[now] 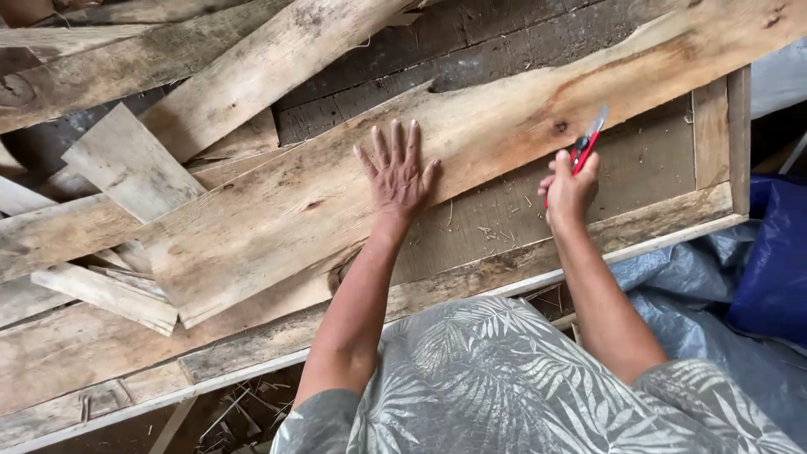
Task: Sorting through various wood scraps, measuring them against a frame, and trimming them to size using a utility knife.
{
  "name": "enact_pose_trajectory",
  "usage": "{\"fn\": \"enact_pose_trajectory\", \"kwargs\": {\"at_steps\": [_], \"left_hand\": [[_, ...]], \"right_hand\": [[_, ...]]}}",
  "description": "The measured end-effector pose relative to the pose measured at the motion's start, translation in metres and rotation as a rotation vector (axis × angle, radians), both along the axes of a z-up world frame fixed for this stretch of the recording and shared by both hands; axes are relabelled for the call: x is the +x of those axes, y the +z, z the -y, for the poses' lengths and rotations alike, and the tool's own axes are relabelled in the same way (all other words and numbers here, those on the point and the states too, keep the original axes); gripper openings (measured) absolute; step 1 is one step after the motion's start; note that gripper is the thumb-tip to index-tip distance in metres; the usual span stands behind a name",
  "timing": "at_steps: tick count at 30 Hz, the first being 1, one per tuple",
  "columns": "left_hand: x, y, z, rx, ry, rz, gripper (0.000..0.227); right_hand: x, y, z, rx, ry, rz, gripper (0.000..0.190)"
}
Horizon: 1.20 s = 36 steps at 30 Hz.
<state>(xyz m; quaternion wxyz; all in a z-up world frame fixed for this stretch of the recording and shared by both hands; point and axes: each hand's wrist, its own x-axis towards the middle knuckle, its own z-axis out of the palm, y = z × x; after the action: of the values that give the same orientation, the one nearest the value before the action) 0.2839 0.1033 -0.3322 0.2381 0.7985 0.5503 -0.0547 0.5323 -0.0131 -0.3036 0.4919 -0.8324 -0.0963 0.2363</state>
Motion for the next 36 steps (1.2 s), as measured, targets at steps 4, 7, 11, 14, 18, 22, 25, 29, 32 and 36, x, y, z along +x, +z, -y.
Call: {"fn": "enact_pose_trajectory", "kwargs": {"at_steps": [4, 7, 11, 14, 18, 22, 25, 29, 32, 36], "left_hand": [[-0.002, -0.009, 0.014, 0.002, 0.037, 0.016, 0.074], [-0.002, -0.011, 0.005, 0.04, 0.038, 0.038, 0.074], [-0.003, -0.013, 0.005, 0.046, 0.028, 0.055, 0.077], [-0.003, -0.012, 0.006, 0.055, 0.039, 0.064, 0.076], [-0.001, -0.015, 0.015, 0.052, 0.034, 0.065, 0.074], [-0.008, -0.019, 0.0, 0.059, 0.017, 0.053, 0.077], [-0.005, -0.043, 0.019, 0.206, -0.014, 0.101, 0.075], [-0.002, -0.063, 0.012, 0.394, 0.007, 0.111, 0.076], [-0.003, -0.059, 0.014, 0.402, 0.012, 0.142, 0.075], [-0.007, -0.02, -0.001, -0.103, -0.08, -0.006, 0.078]], "right_hand": [[-0.048, 0.055, -0.003, -0.057, 0.355, 0.095, 0.045], [-0.081, 0.067, -0.041, -0.071, 0.653, 0.15, 0.051], [-0.084, 0.03, -0.076, -0.127, 1.004, 0.399, 0.057], [-0.09, 0.034, -0.095, -0.128, 1.098, 0.459, 0.061], [-0.088, 0.012, -0.094, -0.152, 1.14, 0.509, 0.064], [-0.096, -0.006, -0.121, -0.203, 1.213, 0.673, 0.063], [-0.109, 0.016, -0.107, -0.379, 1.177, 0.657, 0.06], [-0.117, 0.036, -0.127, -0.542, 1.196, 0.574, 0.06], [-0.115, 0.034, -0.122, -0.573, 1.226, 0.567, 0.066], [-0.116, 0.029, -0.117, -0.559, 1.205, 0.563, 0.069]]}}
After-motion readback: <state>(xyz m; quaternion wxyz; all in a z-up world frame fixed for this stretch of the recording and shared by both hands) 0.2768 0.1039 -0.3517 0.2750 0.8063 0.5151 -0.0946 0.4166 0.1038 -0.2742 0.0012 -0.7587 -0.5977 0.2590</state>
